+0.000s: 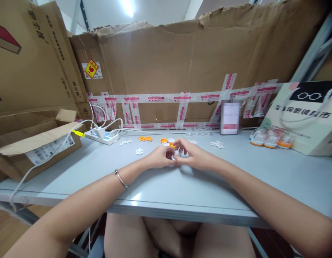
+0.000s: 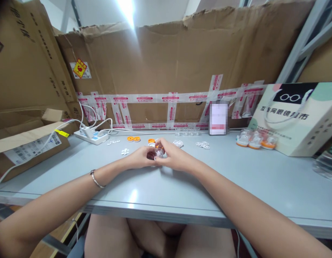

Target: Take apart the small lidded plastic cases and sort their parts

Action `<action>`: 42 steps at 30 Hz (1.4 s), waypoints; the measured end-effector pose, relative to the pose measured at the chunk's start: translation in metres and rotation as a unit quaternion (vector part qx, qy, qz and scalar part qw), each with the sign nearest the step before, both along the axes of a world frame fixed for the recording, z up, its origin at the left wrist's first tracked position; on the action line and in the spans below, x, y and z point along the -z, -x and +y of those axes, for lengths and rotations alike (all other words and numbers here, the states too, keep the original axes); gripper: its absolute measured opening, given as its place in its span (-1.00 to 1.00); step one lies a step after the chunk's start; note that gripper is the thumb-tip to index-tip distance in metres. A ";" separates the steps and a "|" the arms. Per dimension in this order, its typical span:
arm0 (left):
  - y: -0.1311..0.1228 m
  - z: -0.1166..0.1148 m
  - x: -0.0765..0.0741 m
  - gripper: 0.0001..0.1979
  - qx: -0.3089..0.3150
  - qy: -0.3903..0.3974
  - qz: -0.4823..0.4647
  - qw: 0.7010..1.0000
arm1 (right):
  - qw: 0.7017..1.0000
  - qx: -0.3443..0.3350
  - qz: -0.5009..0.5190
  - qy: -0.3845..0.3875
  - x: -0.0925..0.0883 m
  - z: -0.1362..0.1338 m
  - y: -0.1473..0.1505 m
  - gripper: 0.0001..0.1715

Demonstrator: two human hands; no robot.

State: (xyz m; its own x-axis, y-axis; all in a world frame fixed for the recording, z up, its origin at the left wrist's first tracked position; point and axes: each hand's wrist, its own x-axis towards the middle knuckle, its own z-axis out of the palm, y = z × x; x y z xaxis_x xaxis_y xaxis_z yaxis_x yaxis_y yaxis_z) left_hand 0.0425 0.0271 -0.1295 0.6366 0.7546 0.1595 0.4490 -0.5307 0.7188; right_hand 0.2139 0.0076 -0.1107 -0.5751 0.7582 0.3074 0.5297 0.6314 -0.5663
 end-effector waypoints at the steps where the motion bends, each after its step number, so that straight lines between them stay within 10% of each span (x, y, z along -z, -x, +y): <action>1: 0.000 0.000 0.000 -0.73 0.003 0.005 -0.001 1.000 | 1.000 0.009 0.000 0.005 0.000 0.000 0.000 -0.68; 9: 0.003 -0.003 -0.005 -0.64 -0.007 0.017 0.029 0.999 | 0.985 0.021 0.136 -0.100 -0.010 0.013 -0.012 -0.72; 12: 0.004 -0.003 -0.006 -0.64 -0.006 0.014 0.030 0.999 | 0.953 0.182 0.195 -0.146 -0.018 0.046 -0.048 -0.60; 17: 0.005 -0.004 -0.007 -0.67 -0.006 0.021 0.032 0.999 | 0.914 0.402 0.014 -0.061 -0.009 0.104 -0.112 -0.54; 27: 0.006 -0.003 -0.007 -0.68 0.009 0.025 0.030 0.999 | 0.902 0.423 -0.075 -0.036 0.031 0.143 -0.130 -0.45; 33: 0.007 -0.005 -0.009 -0.70 0.008 0.009 0.034 0.999 | 0.892 0.435 -0.036 -0.122 0.018 0.123 -0.122 -0.43; 37: 0.006 -0.005 -0.008 -0.67 0.001 -0.002 0.028 1.000 | 0.923 0.368 0.037 -0.109 -0.008 0.084 -0.080 -0.55; 42: 0.004 -0.005 -0.005 -0.65 -0.004 -0.015 0.023 1.000 | 0.997 0.060 -0.004 0.048 -0.006 0.018 -0.014 -0.65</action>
State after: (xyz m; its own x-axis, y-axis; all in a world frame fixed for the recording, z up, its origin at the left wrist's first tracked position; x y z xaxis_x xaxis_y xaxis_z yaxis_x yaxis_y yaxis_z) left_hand 0.0382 0.0217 -0.1240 0.6384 0.7546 0.1517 0.4854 -0.5477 0.6815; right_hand 0.2279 0.0259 -0.1048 -0.4804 0.8478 0.2246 0.6037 0.5054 -0.6165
